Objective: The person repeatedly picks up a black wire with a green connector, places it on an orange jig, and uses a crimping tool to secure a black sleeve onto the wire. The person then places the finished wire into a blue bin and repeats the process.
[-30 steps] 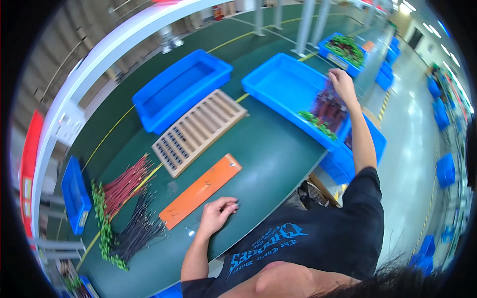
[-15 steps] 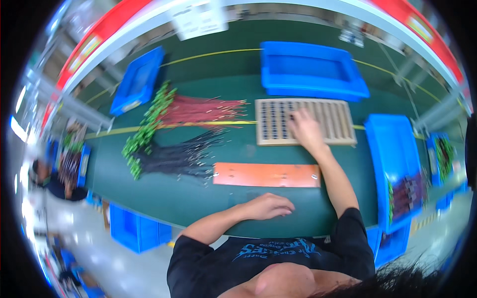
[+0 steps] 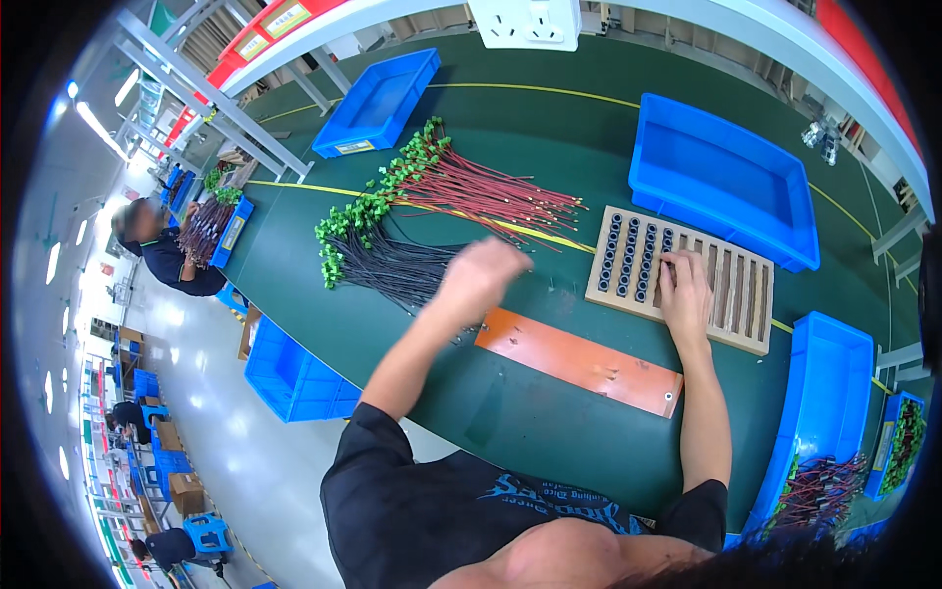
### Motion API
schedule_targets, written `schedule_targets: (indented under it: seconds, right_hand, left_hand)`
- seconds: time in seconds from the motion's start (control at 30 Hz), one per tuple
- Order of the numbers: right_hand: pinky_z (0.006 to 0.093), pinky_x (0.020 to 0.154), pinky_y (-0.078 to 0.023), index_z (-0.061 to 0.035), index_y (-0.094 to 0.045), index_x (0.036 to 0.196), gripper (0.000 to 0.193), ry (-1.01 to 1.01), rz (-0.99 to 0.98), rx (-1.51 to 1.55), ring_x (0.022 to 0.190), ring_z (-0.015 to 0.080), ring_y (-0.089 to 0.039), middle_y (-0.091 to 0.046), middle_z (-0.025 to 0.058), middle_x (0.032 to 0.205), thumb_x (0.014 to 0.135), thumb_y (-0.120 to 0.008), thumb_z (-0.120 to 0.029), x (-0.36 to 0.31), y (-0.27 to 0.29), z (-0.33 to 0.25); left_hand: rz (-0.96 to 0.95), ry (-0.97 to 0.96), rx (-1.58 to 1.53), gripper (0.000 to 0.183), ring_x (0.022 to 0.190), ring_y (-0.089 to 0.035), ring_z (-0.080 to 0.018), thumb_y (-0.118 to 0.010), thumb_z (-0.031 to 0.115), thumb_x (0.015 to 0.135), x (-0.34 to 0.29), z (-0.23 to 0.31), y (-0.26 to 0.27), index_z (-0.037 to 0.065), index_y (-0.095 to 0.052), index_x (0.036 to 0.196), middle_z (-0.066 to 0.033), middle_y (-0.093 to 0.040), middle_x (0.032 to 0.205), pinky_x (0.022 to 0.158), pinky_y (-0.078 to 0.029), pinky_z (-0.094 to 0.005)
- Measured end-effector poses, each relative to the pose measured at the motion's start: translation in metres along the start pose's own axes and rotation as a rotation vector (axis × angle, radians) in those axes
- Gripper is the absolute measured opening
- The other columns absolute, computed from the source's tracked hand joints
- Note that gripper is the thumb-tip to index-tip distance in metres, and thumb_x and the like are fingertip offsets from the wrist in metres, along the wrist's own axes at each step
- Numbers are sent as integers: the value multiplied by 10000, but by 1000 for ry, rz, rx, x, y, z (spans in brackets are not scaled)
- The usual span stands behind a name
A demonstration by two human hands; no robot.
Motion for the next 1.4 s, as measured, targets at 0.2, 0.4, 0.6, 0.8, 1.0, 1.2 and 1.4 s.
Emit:
schedule_targets:
  seconds: [0.2, 0.4, 0.6, 0.8, 1.0, 1.2, 1.4]
  right_hand:
    - [498, 682, -569, -115, -688, 1082, 109, 58, 8, 31, 894, 345, -706, -635, 84, 1110, 974, -693, -116, 1, -5, -9]
    - [496, 692, -572, -111, -687, 1092, 122, 29, -12, 15, 893, 353, -705, -633, 83, 1114, 971, -701, -125, 1, -3, -1]
    - [502, 708, -575, -73, -705, 1178, 182, 72, 37, 10, 896, 371, -705, -631, 121, 1115, 1006, -671, -125, 1, -2, 0]
    - [503, 774, -562, -41, -695, 1169, 163, 14, 69, 138, 939, 394, -690, -624, 163, 1089, 1031, -646, -110, 3, -1, 5]
    - [500, 821, -558, -24, -666, 1100, 112, -2, 46, 125, 982, 410, -696, -701, 184, 1095, 1038, -636, -112, 2, -5, 13]
    - [498, 802, -559, -20, -670, 1089, 107, 53, 9, 96, 954, 405, -697, -705, 169, 1060, 1031, -643, -105, 3, -3, -3]
    - [499, 796, -556, -14, -674, 1079, 105, 66, 18, 97, 946, 405, -695, -703, 174, 1054, 1026, -648, -101, 2, -5, -3]
  left_hand:
    - [-126, -10, 443, 453, 1196, -627, -346, -632, -15, 847, -10, -132, -15, 101, -700, 1279, -89, -695, 1295, 1028, -520, -478]
    - [-123, -3, 254, 198, 992, -643, -243, -729, 130, 834, -11, -141, -3, 111, -735, 1031, -24, -671, 985, 835, -519, -411]
    - [-49, 185, 31, 157, 867, -700, -377, -658, 59, 981, -4, -142, 23, 21, -717, 1122, -158, -681, 997, 781, -577, -456]
    - [6, 484, -411, 160, 817, -741, -194, -658, 6, 1008, -23, -178, 52, -47, -752, 1128, -121, -723, 1004, 752, -610, -338]
    - [197, 297, -225, 255, 831, -719, -198, -672, -83, 918, -11, -150, 121, 2, -784, 1131, -120, -727, 1006, 746, -599, -321]
    - [-369, 172, 110, 218, 906, -697, -355, -763, 166, 873, -57, -139, 37, 79, -789, 1071, -122, -672, 940, 798, -564, -481]
    - [-266, 173, 108, 128, 899, -703, -350, -716, 79, 920, -66, -150, 42, 56, -725, 1045, -131, -686, 984, 785, -572, -451]
Point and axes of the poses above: each hand's wrist, its own x-axis towards the middle knuckle, its own y-axis out of the back of the hand, z = x × y, the point moved 7 cm from there along x, towards the middle knuckle
